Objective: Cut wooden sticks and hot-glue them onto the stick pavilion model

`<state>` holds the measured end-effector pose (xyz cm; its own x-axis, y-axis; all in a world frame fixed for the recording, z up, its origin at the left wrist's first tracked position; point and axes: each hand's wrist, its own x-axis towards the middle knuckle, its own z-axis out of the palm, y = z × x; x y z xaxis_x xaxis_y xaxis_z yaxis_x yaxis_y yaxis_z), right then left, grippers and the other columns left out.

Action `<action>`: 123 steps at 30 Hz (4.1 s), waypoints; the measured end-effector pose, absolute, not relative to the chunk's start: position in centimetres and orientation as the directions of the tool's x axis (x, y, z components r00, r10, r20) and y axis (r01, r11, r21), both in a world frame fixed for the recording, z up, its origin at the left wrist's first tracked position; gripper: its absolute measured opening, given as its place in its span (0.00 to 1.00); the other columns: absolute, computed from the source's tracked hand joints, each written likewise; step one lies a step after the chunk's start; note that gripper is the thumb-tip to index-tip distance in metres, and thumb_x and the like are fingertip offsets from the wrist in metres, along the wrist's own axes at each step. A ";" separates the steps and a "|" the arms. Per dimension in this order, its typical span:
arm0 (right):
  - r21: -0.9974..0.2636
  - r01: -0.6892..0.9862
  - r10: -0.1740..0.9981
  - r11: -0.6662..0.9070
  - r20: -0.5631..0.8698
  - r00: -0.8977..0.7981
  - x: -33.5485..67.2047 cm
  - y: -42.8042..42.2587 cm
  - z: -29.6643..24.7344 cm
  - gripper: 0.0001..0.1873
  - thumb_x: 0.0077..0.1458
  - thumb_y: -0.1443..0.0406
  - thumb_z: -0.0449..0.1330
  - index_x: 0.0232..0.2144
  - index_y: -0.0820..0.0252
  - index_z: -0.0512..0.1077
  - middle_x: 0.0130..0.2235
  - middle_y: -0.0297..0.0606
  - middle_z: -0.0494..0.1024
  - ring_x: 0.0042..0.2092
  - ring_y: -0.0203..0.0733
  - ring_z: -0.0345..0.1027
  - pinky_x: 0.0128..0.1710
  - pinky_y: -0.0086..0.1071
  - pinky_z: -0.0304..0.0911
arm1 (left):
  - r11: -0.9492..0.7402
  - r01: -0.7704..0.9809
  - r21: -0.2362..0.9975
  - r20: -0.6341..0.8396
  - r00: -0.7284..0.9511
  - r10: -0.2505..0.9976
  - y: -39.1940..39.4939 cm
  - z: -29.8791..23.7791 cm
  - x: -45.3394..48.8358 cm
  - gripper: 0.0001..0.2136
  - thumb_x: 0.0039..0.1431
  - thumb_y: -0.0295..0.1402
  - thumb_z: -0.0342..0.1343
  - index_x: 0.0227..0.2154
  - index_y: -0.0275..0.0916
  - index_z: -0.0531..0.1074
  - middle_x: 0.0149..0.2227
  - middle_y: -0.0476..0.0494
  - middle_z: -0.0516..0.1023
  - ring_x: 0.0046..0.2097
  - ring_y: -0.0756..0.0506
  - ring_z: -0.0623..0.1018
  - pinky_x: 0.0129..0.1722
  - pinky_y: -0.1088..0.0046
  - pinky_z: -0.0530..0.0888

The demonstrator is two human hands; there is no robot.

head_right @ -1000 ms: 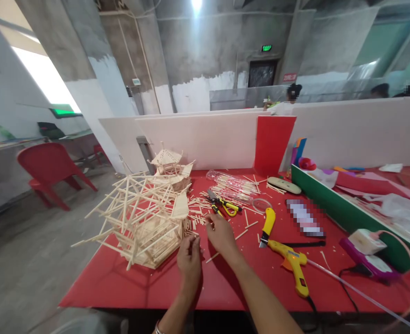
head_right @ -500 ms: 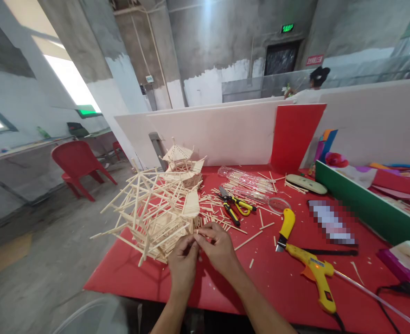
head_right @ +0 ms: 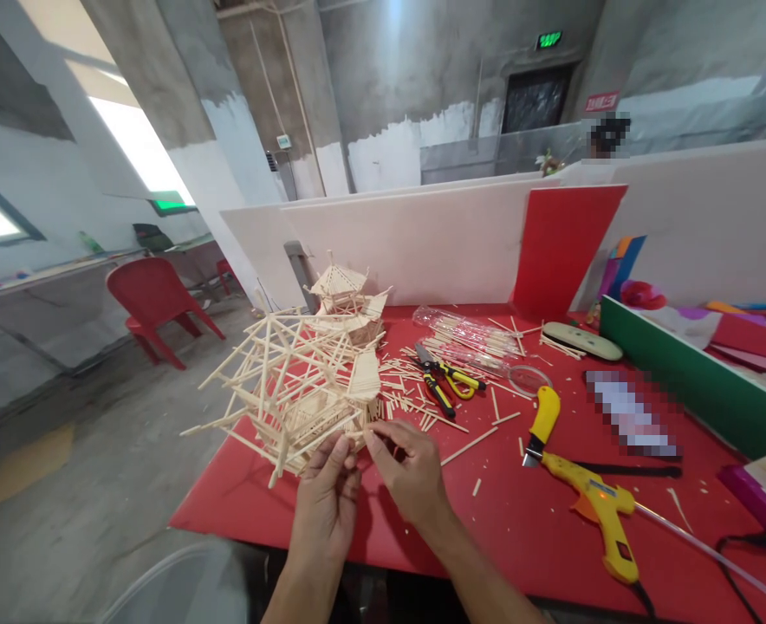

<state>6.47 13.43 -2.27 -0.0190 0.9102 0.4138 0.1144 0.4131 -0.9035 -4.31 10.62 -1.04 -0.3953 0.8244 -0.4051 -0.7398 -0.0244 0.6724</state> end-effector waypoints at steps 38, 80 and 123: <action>-0.532 0.404 0.572 0.744 0.820 0.026 2.7 14.6 -4.4 0.14 0.58 0.72 0.60 0.46 0.58 0.75 0.34 0.39 0.79 0.35 0.40 0.71 0.35 0.34 0.66 | -0.058 -0.790 0.610 -0.498 -0.439 0.748 13.0 0.5 -4.2 0.05 0.51 0.27 0.63 0.25 0.34 0.72 0.19 0.54 0.70 0.17 0.57 0.68 0.14 0.85 0.60; -0.571 0.421 0.604 0.705 0.794 0.064 3.1 14.8 -4.0 0.09 0.60 0.69 0.59 0.42 0.57 0.76 0.32 0.38 0.79 0.33 0.38 0.71 0.34 0.33 0.67 | -0.008 -0.855 0.519 -0.547 -0.340 0.765 13.6 0.9 -3.7 0.11 0.49 0.28 0.65 0.22 0.35 0.66 0.14 0.58 0.65 0.13 0.59 0.61 0.11 0.87 0.55; -0.617 0.406 0.654 0.674 0.754 0.059 3.8 14.7 -3.9 0.10 0.62 0.68 0.56 0.42 0.58 0.76 0.33 0.39 0.79 0.35 0.39 0.71 0.36 0.34 0.66 | 0.027 -0.832 0.554 -0.500 -0.306 0.810 14.2 1.1 -3.6 0.15 0.50 0.30 0.66 0.20 0.36 0.63 0.14 0.58 0.61 0.14 0.59 0.58 0.11 0.87 0.54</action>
